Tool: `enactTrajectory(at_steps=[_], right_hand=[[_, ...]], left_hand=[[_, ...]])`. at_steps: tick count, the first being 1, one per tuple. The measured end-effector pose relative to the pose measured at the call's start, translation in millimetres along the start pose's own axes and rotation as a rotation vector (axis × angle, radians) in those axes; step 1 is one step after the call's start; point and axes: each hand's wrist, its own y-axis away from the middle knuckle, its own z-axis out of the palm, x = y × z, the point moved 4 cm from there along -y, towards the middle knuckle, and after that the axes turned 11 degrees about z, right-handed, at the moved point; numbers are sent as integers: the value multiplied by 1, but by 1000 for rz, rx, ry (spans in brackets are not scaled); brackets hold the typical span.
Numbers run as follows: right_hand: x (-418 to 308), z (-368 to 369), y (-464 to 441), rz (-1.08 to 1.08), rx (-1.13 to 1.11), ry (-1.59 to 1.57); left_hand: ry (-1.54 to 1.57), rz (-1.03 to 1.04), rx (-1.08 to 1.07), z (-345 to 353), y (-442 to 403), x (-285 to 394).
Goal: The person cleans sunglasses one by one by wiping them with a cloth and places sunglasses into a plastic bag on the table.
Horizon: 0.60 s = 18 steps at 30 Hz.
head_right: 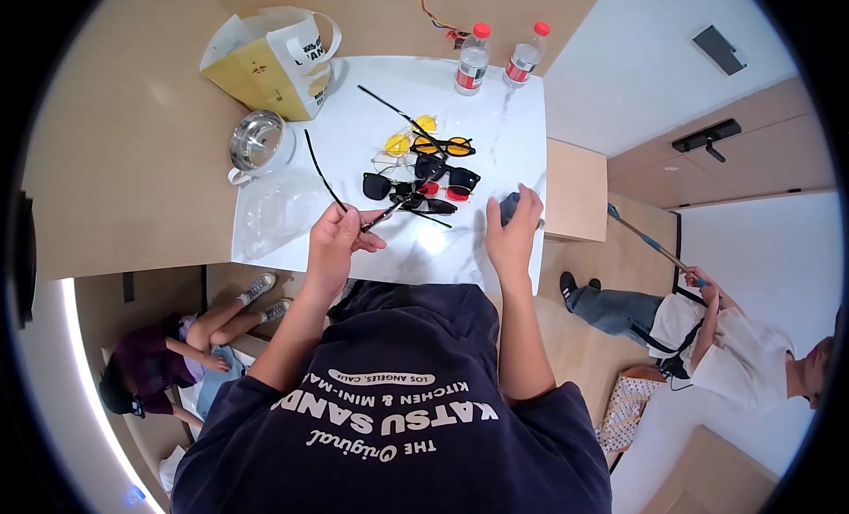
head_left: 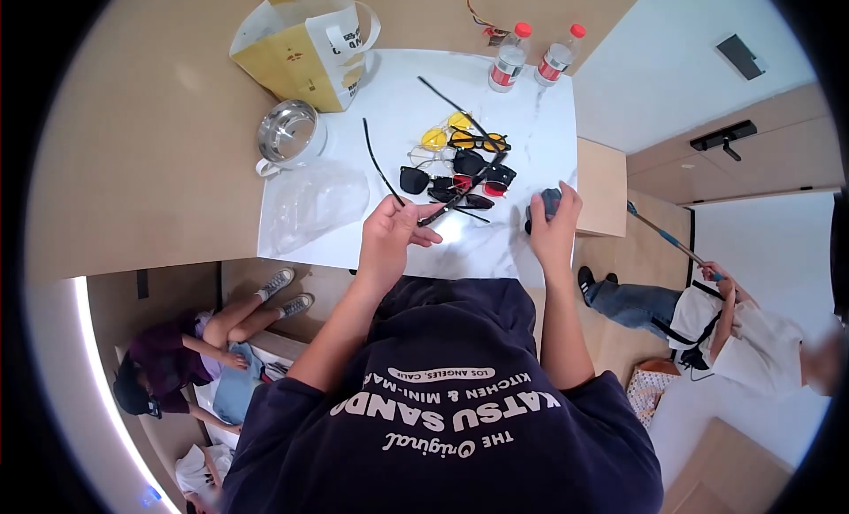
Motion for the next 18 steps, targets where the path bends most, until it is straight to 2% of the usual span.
enactTrajectory(at_steps=[1, 4, 5, 7, 8, 11, 13, 16, 18], right_hand=[[-26, -8, -1, 101, -121, -169], [-66, -6, 5, 386, -620, -959], [-75, -1, 10, 436, -638, -1012], [-81, 4, 13, 368, -719, -1063], [-76, 9, 15, 358, -759, -1057], [-91, 11, 18, 414, -646, -1149], [-92, 11, 17, 400, -690, -1140], [-90, 11, 20, 409, -712, -1112], [-81, 15, 21, 404, -706, -1021]], left_hand=[[-11, 53, -35, 0, 0, 2], [-78, 179, -105, 3, 0, 6], [-190, 243, -147, 4, 0, 10], [-414, 370, -223, 3, 1, 23], [-431, 381, -227, 2, 1, 28], [-502, 430, -257, -4, 0, 40], [-571, 478, -307, -8, 0, 45], [-626, 362, -360, -13, 3, 41], [-596, 381, -353, -15, 5, 39]])
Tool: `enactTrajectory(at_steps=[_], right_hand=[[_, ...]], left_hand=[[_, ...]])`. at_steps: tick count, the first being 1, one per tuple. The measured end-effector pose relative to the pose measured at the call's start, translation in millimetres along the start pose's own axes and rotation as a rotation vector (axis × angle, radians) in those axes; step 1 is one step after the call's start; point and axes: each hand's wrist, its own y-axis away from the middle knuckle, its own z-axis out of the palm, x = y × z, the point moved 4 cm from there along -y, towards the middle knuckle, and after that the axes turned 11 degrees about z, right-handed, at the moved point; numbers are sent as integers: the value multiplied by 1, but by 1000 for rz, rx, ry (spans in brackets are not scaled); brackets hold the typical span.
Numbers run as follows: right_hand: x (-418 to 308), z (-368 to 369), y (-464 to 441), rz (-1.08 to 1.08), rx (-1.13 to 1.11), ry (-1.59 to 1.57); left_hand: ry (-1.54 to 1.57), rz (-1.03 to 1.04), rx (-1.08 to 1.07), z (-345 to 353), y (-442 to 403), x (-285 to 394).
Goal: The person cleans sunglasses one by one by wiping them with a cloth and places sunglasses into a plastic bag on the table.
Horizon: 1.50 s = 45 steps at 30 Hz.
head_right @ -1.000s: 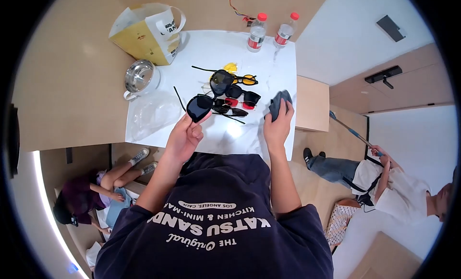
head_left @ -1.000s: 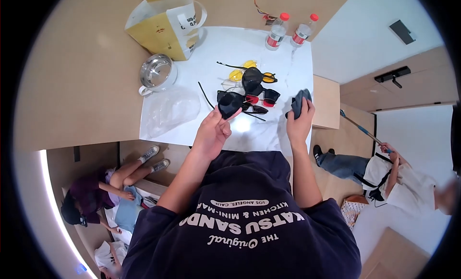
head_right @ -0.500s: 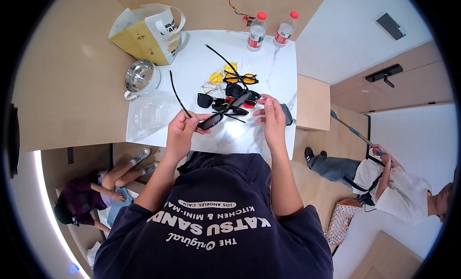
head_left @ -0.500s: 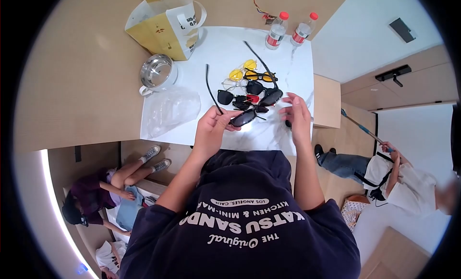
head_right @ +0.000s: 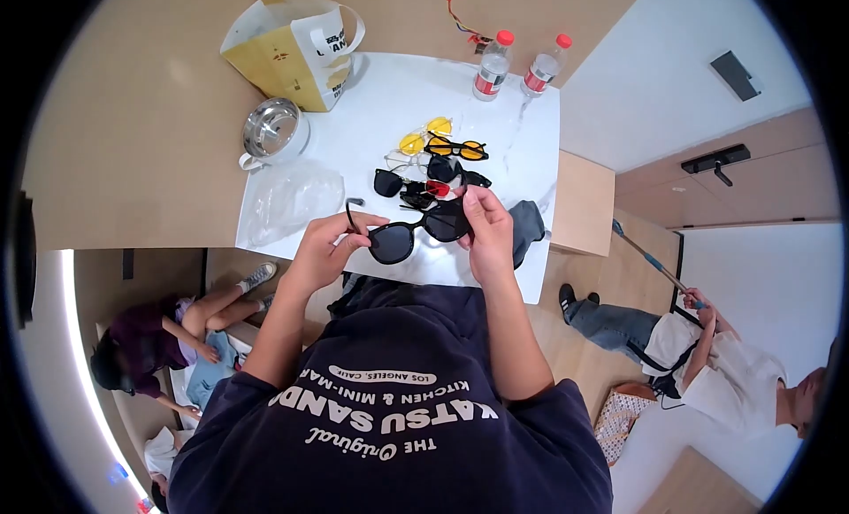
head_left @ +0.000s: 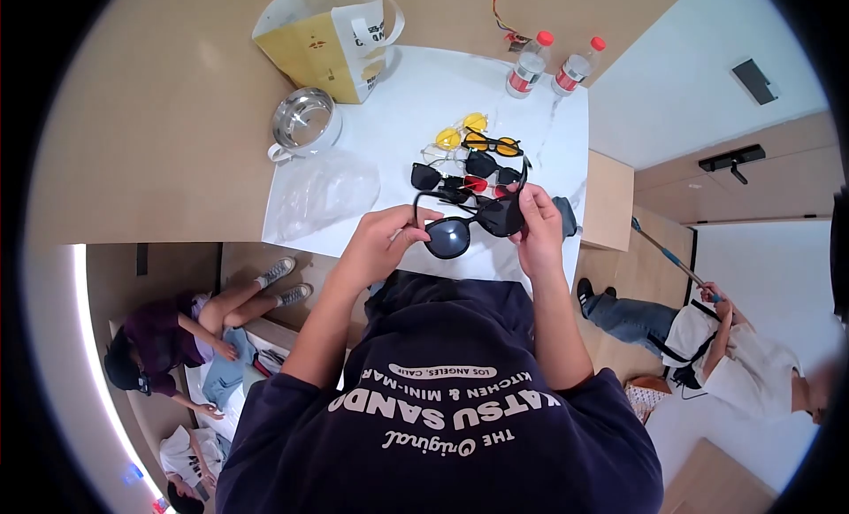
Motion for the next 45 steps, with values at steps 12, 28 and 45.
enactTrajectory(at_steps=[12, 28, 45], right_hand=[[-8, -6, 6, -25, -24, 69], [-13, 5, 15, -286, 58, 354], [-11, 20, 17, -318, 32, 508]], left_hand=[[43, 9, 95, -3, -1, -6], [837, -347, 194, 2, 18, -51], [846, -586, 270, 11, 34, -63]])
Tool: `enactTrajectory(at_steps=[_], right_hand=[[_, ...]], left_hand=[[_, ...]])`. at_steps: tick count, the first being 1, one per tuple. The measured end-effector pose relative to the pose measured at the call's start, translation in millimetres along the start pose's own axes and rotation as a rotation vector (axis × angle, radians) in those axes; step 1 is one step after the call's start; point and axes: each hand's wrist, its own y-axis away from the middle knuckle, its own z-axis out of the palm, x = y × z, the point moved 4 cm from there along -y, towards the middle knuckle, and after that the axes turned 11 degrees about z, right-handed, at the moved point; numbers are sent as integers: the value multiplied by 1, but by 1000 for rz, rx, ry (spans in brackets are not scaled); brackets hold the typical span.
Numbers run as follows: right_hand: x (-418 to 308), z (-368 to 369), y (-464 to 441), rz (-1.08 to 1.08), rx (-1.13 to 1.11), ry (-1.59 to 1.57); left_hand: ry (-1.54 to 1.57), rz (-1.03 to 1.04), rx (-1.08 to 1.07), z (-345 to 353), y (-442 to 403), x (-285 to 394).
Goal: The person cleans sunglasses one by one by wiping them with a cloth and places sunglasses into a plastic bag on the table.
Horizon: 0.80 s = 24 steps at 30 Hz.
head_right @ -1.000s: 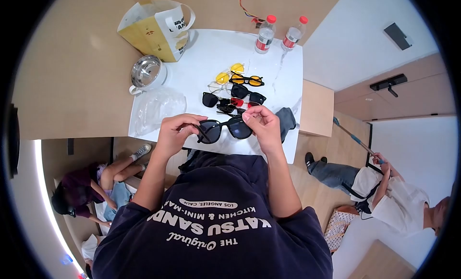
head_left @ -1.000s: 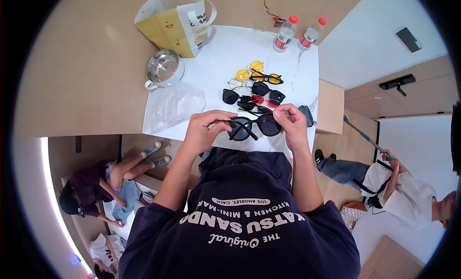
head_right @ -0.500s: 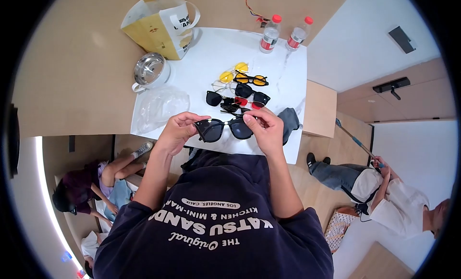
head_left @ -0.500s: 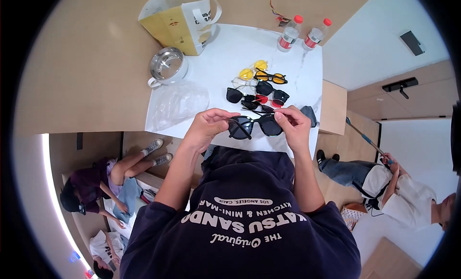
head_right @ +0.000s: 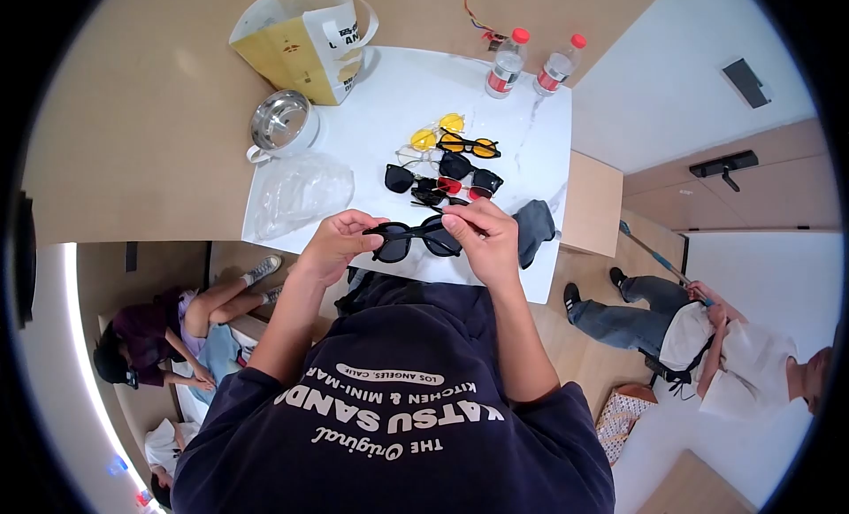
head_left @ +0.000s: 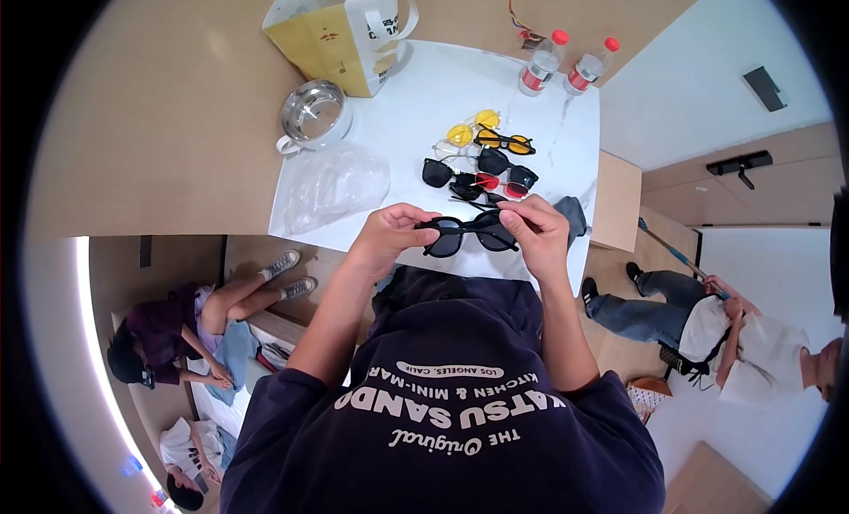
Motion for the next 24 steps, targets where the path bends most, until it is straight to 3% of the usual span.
enactTrajectory(at_steps=[7, 11, 13, 14, 16, 19, 22, 24], right_hand=[[-2, 7, -2, -77, 2, 107], [9, 8, -3, -15, 51, 71], [28, 13, -9, 47, 88, -3], [40, 17, -12, 193, 108, -114], [60, 26, -15, 480, 145, -336], [75, 48, -25, 568, 72, -410], [79, 87, -39, 510, -44, -279], [70, 114, -46, 439, -80, -162]], left_hand=[[-139, 96, 73, -1, -4, 3], [-242, 157, 68, 3, -2, 14], [-392, 337, 171, -11, -7, 18], [-466, 428, 222, -20, -9, 24], [-1076, 831, 418, -27, 5, 64], [-1717, 856, 682, -41, 20, 91], [-1691, 585, 667, -88, 16, 70], [-1591, 560, 584, -108, 17, 60]])
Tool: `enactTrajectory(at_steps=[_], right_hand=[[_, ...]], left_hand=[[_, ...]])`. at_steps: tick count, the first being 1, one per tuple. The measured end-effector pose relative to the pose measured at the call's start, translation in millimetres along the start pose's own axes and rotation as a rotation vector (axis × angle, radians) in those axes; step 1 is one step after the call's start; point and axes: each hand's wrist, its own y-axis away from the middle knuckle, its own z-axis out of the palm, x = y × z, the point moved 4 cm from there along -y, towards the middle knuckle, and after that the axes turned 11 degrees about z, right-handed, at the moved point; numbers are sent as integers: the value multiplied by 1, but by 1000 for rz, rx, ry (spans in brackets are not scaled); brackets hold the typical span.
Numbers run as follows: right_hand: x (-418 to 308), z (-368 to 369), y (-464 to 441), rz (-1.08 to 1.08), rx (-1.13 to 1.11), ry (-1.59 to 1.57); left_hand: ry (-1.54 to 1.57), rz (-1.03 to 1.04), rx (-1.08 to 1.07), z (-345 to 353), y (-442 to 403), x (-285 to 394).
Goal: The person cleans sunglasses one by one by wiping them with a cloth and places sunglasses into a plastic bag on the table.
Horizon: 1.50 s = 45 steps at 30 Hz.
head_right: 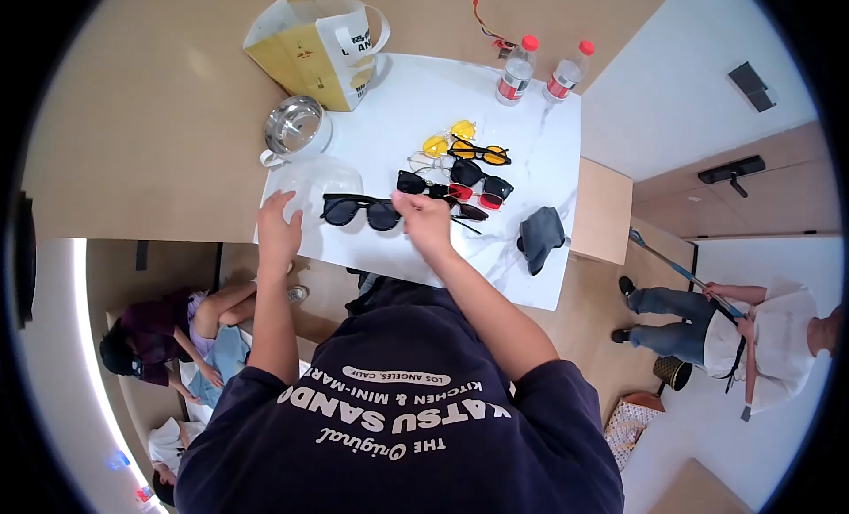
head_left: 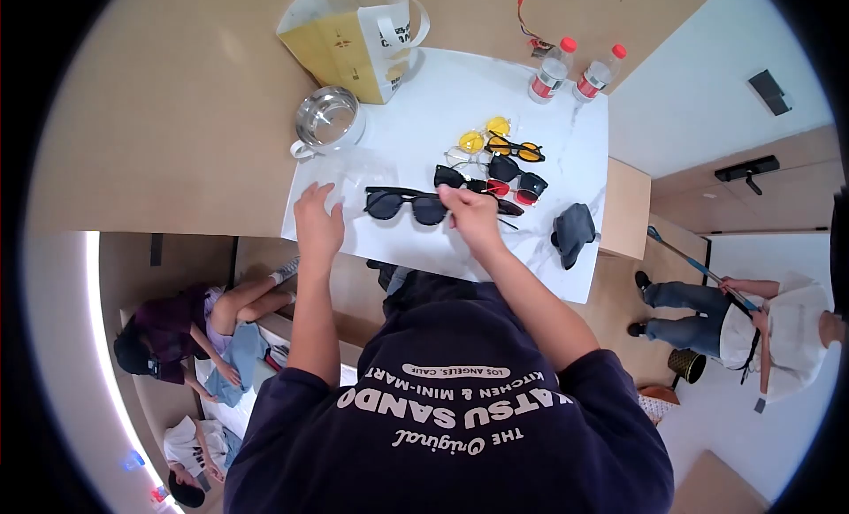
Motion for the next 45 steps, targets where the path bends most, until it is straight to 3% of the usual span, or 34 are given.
enactTrajectory(at_steps=[3, 5, 12, 15, 16, 19, 24, 29, 32, 36, 39, 41, 43, 45], right_hand=[[-1, 39, -16, -131, 34, 118], [-7, 60, -19, -101, 28, 155], [17, 104, -19, 62, -470, 314], [31, 96, -23, 72, -485, 330], [34, 93, -25, 59, -470, 351], [24, 92, -19, -474, -213, 597], [8, 94, -5, -422, -111, 912], [-3, 90, -7, -484, -54, 1033], [-7, 93, -7, -680, -50, 877], [-16, 89, 13, -821, -144, 735], [-12, 65, 25, -949, -138, 473], [-13, 32, 23, -783, -50, 441], [-4, -14, 10, -796, 163, 458], [5, -61, -1, -549, 307, 450]], left_hand=[[141, 4, -38, -6, 1, 3], [225, 12, -32, -8, 0, 12], [346, -1, 7, -4, 9, 14], [379, -50, -2, -2, 12, 9], [388, -42, -4, -2, 12, 9], [473, -44, -37, -7, 7, 20], [742, 24, -98, -4, 1, 26], [574, 123, -53, -17, -6, 33], [553, 178, -44, -8, -7, 31], [314, 0, 92, -6, -7, 19], [152, 73, 254, -12, -7, 6], [129, 114, 259, -20, -9, 9], [114, 119, 221, -18, -8, 9], [111, 99, 139, -3, -3, 3]])
